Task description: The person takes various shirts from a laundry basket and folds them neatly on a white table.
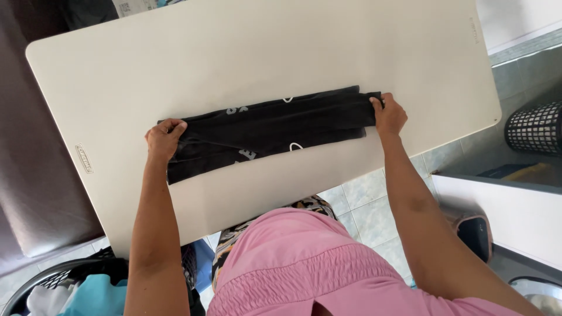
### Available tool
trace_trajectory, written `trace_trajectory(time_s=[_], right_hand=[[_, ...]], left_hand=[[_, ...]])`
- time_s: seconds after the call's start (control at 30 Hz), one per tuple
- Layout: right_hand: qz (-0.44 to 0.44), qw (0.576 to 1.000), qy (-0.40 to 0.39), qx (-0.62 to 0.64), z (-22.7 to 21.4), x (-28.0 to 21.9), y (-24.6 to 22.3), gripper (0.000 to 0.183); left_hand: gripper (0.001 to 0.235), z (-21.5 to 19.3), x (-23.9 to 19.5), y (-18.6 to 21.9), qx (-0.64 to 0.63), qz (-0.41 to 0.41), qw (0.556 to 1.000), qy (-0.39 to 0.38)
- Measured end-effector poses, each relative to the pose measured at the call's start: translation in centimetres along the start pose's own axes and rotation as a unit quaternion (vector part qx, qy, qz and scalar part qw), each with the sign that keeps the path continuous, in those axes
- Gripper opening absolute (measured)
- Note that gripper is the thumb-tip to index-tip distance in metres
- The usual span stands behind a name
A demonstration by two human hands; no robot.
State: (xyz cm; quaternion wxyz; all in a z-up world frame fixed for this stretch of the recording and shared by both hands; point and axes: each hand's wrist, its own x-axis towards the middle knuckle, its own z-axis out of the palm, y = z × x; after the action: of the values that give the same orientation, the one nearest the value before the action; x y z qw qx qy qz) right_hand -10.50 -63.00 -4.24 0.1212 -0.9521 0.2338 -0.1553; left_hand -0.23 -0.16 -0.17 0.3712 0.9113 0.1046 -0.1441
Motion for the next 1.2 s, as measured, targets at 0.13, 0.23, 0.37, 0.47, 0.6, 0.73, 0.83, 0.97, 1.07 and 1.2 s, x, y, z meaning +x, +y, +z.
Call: trace_trajectory(time_s=[0.13, 0.23, 0.37, 0.47, 0.6, 0.73, 0.83, 0.97, 1.07, 1.2], right_hand=[[0.040, 0.999, -0.016, -0.003, -3.1, 0.3, -3.5, 0.028], [0.017, 0.999, 0.002, 0.047, -4.2, -1.1, -7.3, 0.025], [-0.097, 0.985, -0.029, 0.143, -3.5, -4.0, -10.7, 0.027], [-0.085, 0.986, -0.034, 0.139, 0.1, -3.7, -7.9, 0.026], [-0.003, 0.986, 0.017, 0.164, 0.2, -3.3, -7.4, 0.034], [0.063, 0.996, 0.006, 0.071, 2.2, -3.9, -6.2, 0.051], [0.091, 0.992, -0.058, 0.061, 2.4, -4.0, -5.8, 0.050], [0.104, 0.993, -0.040, 0.040, 1.2, -2.8, -4.5, 0.052], [0.165, 0.983, -0.027, 0.074, 0.2, -2.4, -2.9, 0.055], [0.204, 0.967, -0.103, 0.116, -0.4, -2.3, -2.2, 0.060]], left_hand=[[0.026, -0.2, -0.3, 0.9, -0.024, -0.068, 0.997, -0.012], [0.025, 0.6, 0.2, -0.5, -0.021, -0.053, 0.998, -0.006], [0.022, 0.6, 0.5, -1.9, -0.028, 0.024, 0.999, 0.000], [0.026, 0.2, 2.1, -4.6, -0.319, 0.036, 0.947, -0.024], [0.022, -2.3, 1.1, -6.2, -0.281, -0.046, 0.950, 0.130], [0.021, -1.7, -0.1, -7.8, -0.221, -0.078, 0.963, 0.136], [0.023, -2.6, -2.2, -6.0, -0.155, -0.104, 0.977, 0.102], [0.020, -2.5, -3.6, -6.8, -0.120, -0.087, 0.983, 0.105], [0.019, -1.8, -5.3, -7.0, -0.091, -0.048, 0.984, 0.146], [0.019, -0.6, -7.9, -4.5, -0.082, -0.052, 0.983, 0.153]])
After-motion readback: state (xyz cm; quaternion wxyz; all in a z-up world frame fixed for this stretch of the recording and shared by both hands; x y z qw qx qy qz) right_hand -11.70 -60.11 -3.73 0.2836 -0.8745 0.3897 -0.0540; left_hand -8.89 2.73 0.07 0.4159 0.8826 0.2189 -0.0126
